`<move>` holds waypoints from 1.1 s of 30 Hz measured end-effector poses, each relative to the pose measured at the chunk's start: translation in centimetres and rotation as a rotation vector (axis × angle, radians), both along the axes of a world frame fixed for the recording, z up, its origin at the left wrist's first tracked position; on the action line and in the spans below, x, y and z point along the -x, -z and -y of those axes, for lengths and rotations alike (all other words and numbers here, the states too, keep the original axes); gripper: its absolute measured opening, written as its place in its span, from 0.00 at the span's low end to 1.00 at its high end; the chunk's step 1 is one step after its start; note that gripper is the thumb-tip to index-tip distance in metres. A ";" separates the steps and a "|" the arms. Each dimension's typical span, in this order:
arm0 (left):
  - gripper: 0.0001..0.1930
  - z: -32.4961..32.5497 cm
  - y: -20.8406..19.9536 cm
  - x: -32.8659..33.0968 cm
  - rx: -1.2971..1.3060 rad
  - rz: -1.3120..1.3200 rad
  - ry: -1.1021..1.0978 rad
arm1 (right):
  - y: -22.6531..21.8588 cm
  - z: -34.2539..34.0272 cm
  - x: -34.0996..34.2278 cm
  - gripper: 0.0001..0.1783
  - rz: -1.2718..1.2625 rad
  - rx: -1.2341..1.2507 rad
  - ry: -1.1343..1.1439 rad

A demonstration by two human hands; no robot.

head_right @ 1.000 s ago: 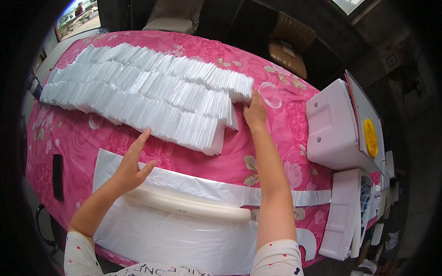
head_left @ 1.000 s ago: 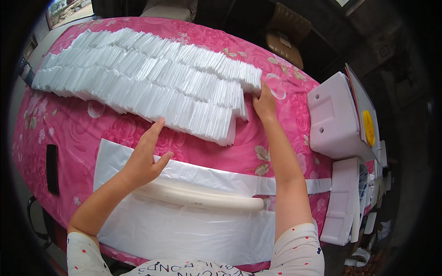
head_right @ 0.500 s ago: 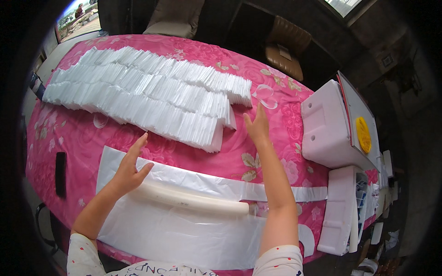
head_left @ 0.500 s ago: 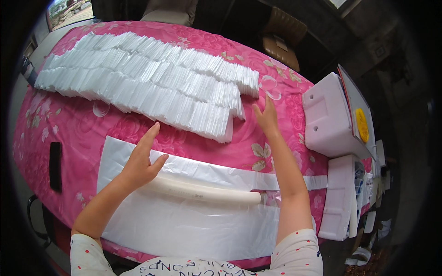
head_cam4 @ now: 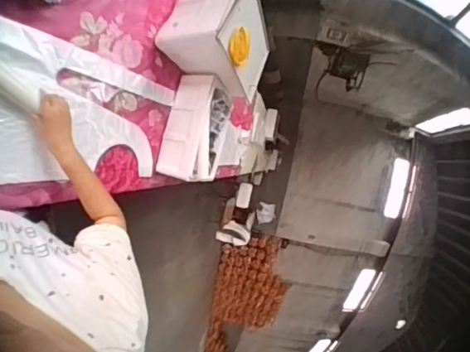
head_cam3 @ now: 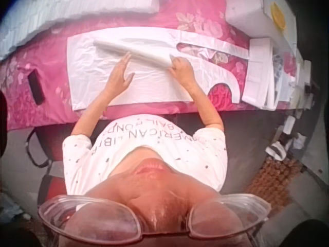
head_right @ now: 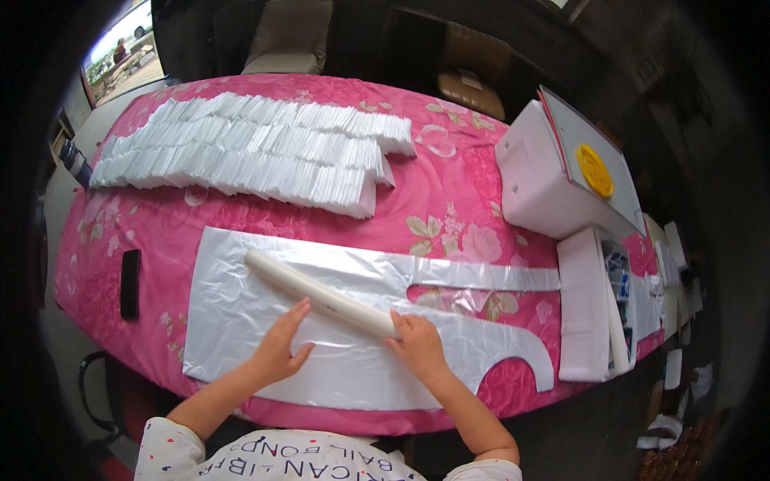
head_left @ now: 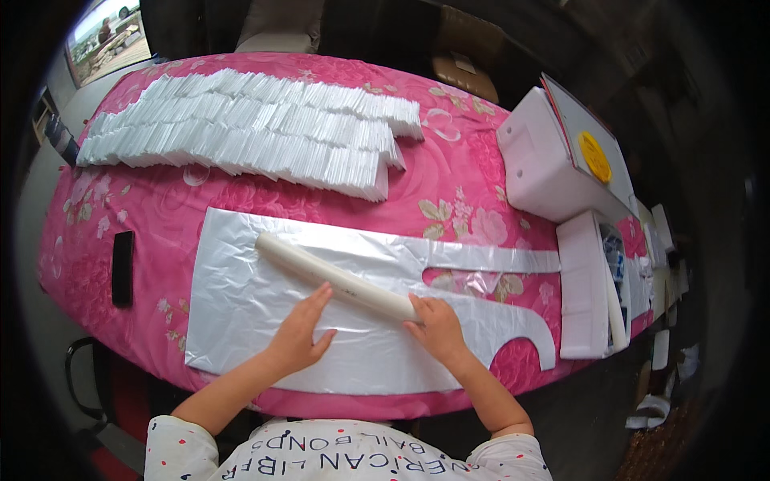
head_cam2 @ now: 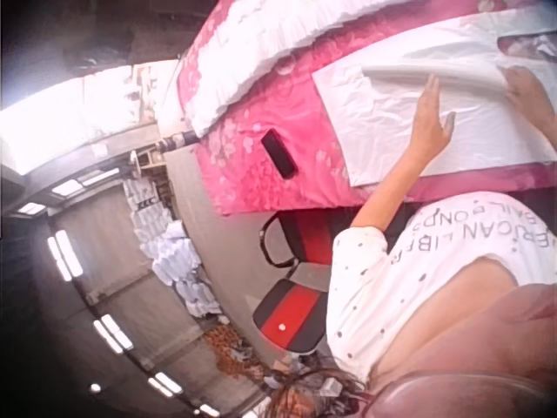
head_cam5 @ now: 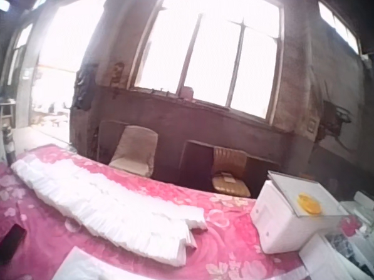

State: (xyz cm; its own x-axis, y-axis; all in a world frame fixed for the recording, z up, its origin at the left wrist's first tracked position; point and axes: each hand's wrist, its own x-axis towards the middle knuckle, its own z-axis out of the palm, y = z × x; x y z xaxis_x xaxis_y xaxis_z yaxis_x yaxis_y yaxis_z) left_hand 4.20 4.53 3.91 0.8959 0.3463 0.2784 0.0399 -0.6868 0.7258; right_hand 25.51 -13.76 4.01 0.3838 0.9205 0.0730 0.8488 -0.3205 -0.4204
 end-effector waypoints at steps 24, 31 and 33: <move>0.48 12.6 3.0 -3.4 -0.176 -0.150 0.226 | 6.0 27.2 -13.7 0.21 0.295 0.003 0.740; 0.47 14.0 2.4 -3.7 -0.241 -0.199 0.201 | 4.1 19.3 -7.6 0.19 0.375 -0.243 0.682; 0.46 14.1 2.5 -3.6 -0.248 -0.202 0.196 | 3.8 14.3 -4.6 0.23 0.382 -0.319 0.296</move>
